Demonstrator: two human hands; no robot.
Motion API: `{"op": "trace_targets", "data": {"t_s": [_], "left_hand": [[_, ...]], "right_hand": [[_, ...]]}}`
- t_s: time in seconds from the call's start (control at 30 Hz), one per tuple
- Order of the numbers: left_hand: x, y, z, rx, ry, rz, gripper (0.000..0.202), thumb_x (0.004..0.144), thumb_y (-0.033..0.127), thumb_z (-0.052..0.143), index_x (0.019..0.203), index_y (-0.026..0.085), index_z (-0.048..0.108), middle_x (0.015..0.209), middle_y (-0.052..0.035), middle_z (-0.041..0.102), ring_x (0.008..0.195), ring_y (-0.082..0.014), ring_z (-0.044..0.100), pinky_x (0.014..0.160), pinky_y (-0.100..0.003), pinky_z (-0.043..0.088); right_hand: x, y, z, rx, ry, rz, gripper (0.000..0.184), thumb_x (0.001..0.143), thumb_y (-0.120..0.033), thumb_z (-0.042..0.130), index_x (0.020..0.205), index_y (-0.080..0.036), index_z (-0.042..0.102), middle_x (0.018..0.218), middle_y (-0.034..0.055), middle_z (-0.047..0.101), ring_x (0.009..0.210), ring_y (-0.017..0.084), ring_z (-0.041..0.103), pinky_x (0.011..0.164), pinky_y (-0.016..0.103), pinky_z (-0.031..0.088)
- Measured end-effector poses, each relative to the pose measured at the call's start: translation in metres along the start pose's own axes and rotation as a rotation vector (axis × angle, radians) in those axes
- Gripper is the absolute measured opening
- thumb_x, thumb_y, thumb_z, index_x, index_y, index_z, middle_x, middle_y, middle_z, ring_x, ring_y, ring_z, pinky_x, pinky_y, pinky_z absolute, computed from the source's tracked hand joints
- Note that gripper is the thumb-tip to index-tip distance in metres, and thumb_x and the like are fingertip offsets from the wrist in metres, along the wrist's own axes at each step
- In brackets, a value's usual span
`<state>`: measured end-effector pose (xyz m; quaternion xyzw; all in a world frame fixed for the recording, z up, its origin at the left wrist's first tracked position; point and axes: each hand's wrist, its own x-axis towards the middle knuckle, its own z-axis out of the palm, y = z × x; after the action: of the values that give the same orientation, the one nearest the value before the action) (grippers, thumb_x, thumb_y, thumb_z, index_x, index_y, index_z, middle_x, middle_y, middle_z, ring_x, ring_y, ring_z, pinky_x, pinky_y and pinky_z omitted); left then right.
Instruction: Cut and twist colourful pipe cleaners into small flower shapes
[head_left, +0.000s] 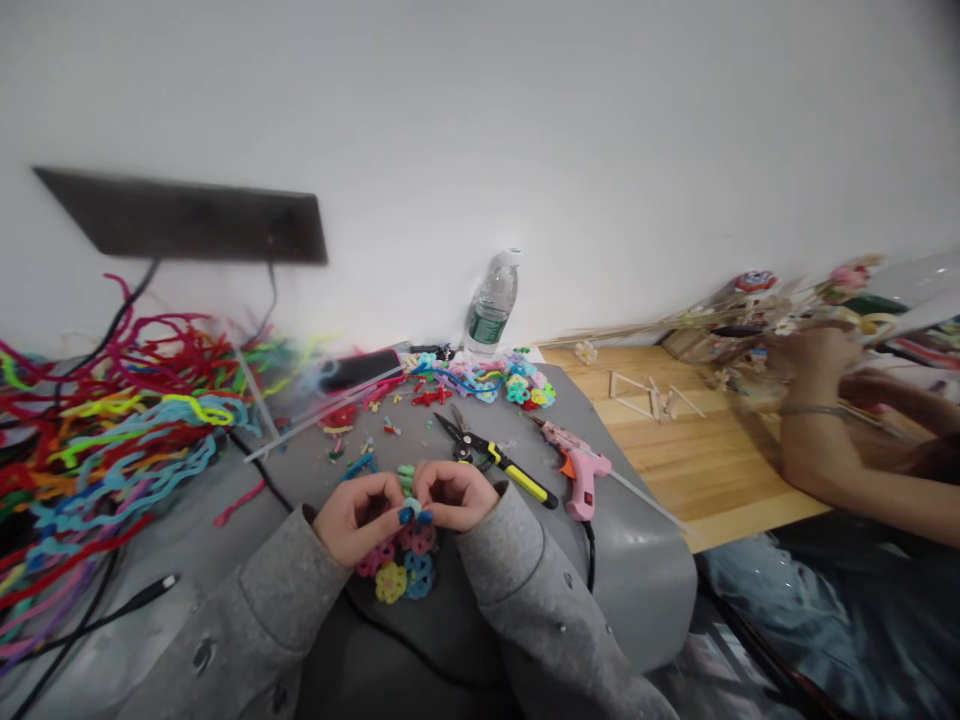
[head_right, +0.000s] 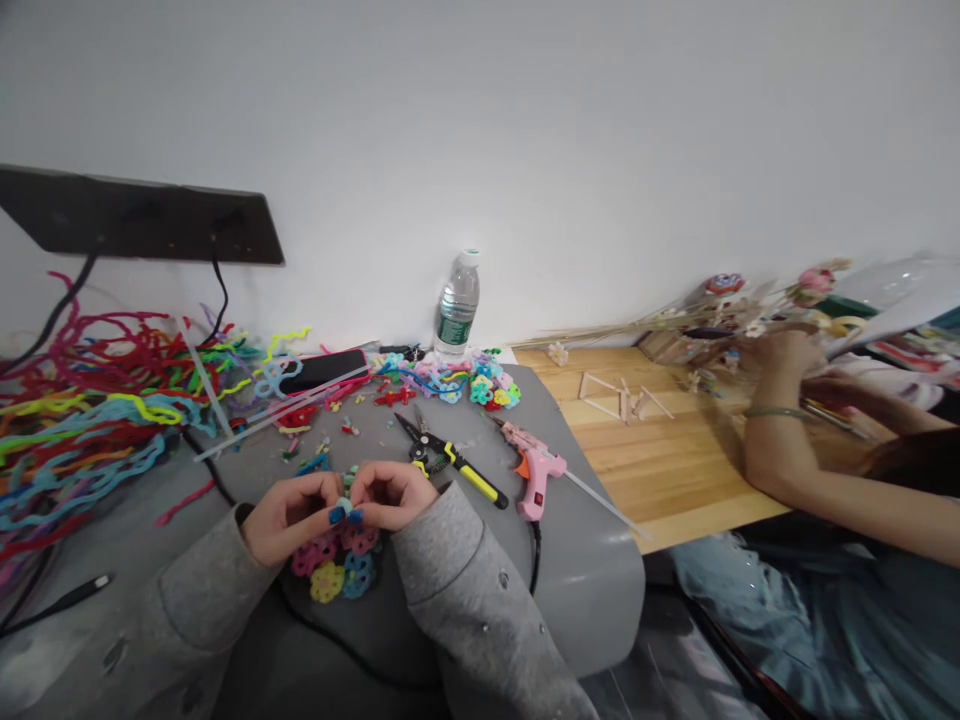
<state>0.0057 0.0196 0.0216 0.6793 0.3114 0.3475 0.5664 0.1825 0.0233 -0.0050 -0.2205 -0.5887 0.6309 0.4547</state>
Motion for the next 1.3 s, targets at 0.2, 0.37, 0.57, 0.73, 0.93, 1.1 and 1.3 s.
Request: {"op": "trace_targets", "data": {"t_s": [0.2,0.37,0.57,0.73,0.93,1.1,1.3], "left_hand": [[0.000,0.004,0.000,0.023,-0.017,-0.010,0.041,0.077,0.053,0.055,0.062,0.016,0.045,0.057,0.0035,0.040,0.053,-0.0101,0.037,0.050,-0.023,0.033],[0.001,0.005,0.000,-0.010,-0.051,-0.022,0.041,0.076,0.054,0.055,0.062,0.018,0.041,0.058,0.0043,0.037,0.054,-0.0099,0.034,0.050,-0.022,0.032],[0.000,0.001,0.000,0.002,-0.071,-0.023,0.042,0.077,0.055,0.053,0.063,0.017,0.042,0.058,0.0038,0.037,0.054,-0.0103,0.033,0.050,-0.023,0.030],[0.000,0.000,0.000,0.023,-0.081,-0.013,0.045,0.077,0.059,0.051,0.061,0.018,0.041,0.056,0.0041,0.036,0.053,-0.0104,0.032,0.050,-0.023,0.030],[0.001,0.004,0.002,0.035,-0.090,-0.012,0.044,0.077,0.057,0.051,0.061,0.017,0.041,0.056,0.0042,0.037,0.053,-0.0101,0.033,0.050,-0.022,0.030],[0.001,0.004,0.002,0.016,-0.097,0.001,0.044,0.078,0.057,0.052,0.061,0.017,0.041,0.056,0.0041,0.037,0.053,-0.0100,0.033,0.050,-0.022,0.030],[0.001,0.001,0.000,-0.025,-0.069,0.011,0.041,0.078,0.053,0.054,0.062,0.016,0.044,0.057,0.0035,0.039,0.052,-0.0100,0.035,0.050,-0.023,0.030]], "right_hand": [[0.003,-0.004,0.000,-0.105,-0.024,-0.095,0.035,0.075,-0.046,0.067,0.091,-0.015,0.063,0.075,0.0032,0.055,0.064,0.012,0.052,0.060,0.025,0.044],[0.005,-0.009,0.001,-0.203,-0.060,-0.211,0.029,0.080,-0.043,0.062,0.086,-0.015,0.067,0.076,0.0064,0.060,0.069,0.015,0.054,0.066,0.029,0.045],[0.005,-0.010,0.000,-0.204,-0.056,-0.208,0.030,0.081,-0.044,0.061,0.082,-0.015,0.067,0.075,0.0069,0.061,0.071,0.016,0.056,0.069,0.030,0.046],[0.005,-0.009,0.000,-0.215,-0.052,-0.185,0.033,0.080,-0.047,0.060,0.080,-0.015,0.066,0.073,0.0064,0.061,0.071,0.016,0.057,0.071,0.031,0.048],[0.005,-0.010,0.000,-0.219,-0.042,-0.185,0.031,0.081,-0.046,0.060,0.077,-0.016,0.067,0.071,0.0059,0.060,0.069,0.016,0.057,0.069,0.031,0.048],[0.005,-0.009,0.000,-0.204,-0.036,-0.241,0.025,0.082,-0.039,0.061,0.078,-0.016,0.068,0.071,0.0060,0.061,0.068,0.015,0.058,0.068,0.030,0.048],[0.004,-0.003,-0.002,-0.163,0.052,-0.236,0.025,0.078,-0.040,0.065,0.081,-0.016,0.068,0.073,0.0068,0.063,0.070,0.016,0.059,0.065,0.030,0.048]]}}
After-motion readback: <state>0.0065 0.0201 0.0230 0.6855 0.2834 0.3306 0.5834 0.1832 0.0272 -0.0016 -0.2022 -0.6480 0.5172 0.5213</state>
